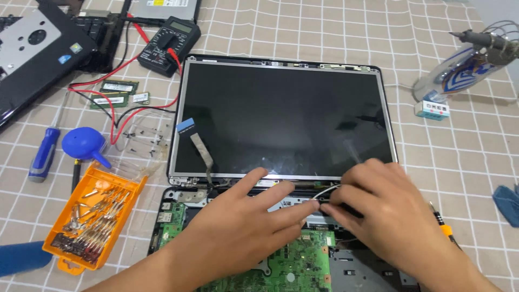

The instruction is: The person works on a disassembled laptop, using tweezers to carefully route and connect wires near the screen hinge and motherboard. They lift the screen to access the internal components and secure the connections.

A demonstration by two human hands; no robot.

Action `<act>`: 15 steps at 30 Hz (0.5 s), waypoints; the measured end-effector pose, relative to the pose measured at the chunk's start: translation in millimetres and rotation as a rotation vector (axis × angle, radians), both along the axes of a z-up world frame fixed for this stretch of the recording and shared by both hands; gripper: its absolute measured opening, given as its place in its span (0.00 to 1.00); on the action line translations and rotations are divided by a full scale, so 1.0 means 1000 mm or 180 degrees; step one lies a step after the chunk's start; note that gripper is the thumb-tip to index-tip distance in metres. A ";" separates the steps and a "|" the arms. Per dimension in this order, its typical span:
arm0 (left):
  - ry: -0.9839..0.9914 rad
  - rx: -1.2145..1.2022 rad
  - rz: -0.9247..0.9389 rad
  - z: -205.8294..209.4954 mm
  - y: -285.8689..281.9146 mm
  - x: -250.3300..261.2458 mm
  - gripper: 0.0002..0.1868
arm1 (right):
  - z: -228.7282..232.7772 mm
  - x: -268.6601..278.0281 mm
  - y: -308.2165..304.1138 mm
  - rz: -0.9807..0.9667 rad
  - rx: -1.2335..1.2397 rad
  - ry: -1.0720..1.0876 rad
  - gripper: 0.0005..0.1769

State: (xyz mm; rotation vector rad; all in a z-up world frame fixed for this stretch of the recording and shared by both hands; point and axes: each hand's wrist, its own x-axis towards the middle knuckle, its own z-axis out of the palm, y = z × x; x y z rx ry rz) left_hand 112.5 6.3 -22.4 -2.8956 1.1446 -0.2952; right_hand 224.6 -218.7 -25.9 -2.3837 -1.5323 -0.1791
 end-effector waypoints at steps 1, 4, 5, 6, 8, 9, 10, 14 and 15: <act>-0.0019 -0.0054 0.0019 0.000 -0.001 0.000 0.16 | 0.001 -0.001 0.001 0.0180 0.0096 0.0042 0.10; 0.0033 -0.0226 -0.0013 0.003 0.000 0.003 0.16 | -0.002 -0.004 0.000 0.0145 -0.0103 0.0189 0.12; 0.0031 -0.0220 -0.0009 0.002 0.001 0.002 0.16 | -0.003 -0.004 -0.001 0.0149 -0.0097 0.0186 0.12; 0.0112 -0.0265 0.0005 0.002 0.001 0.002 0.16 | -0.003 -0.004 -0.002 0.0089 -0.0179 0.0277 0.14; 0.0194 -0.0313 0.0021 0.000 0.001 0.001 0.16 | -0.003 -0.003 -0.004 0.0030 -0.0264 0.0369 0.17; 0.0150 -0.0415 0.0058 0.000 0.001 0.001 0.14 | -0.003 -0.002 -0.005 -0.0004 -0.0329 0.0484 0.16; 0.0103 -0.0516 0.0091 0.000 0.001 0.001 0.12 | -0.002 -0.001 -0.005 -0.0041 -0.0392 0.0596 0.16; 0.0074 -0.0520 0.0104 0.001 0.001 0.001 0.12 | 0.001 -0.001 -0.002 -0.0276 -0.0623 0.0819 0.15; 0.0060 -0.0502 0.0099 0.002 0.001 0.001 0.13 | 0.003 0.000 0.000 -0.0416 -0.0813 0.0973 0.14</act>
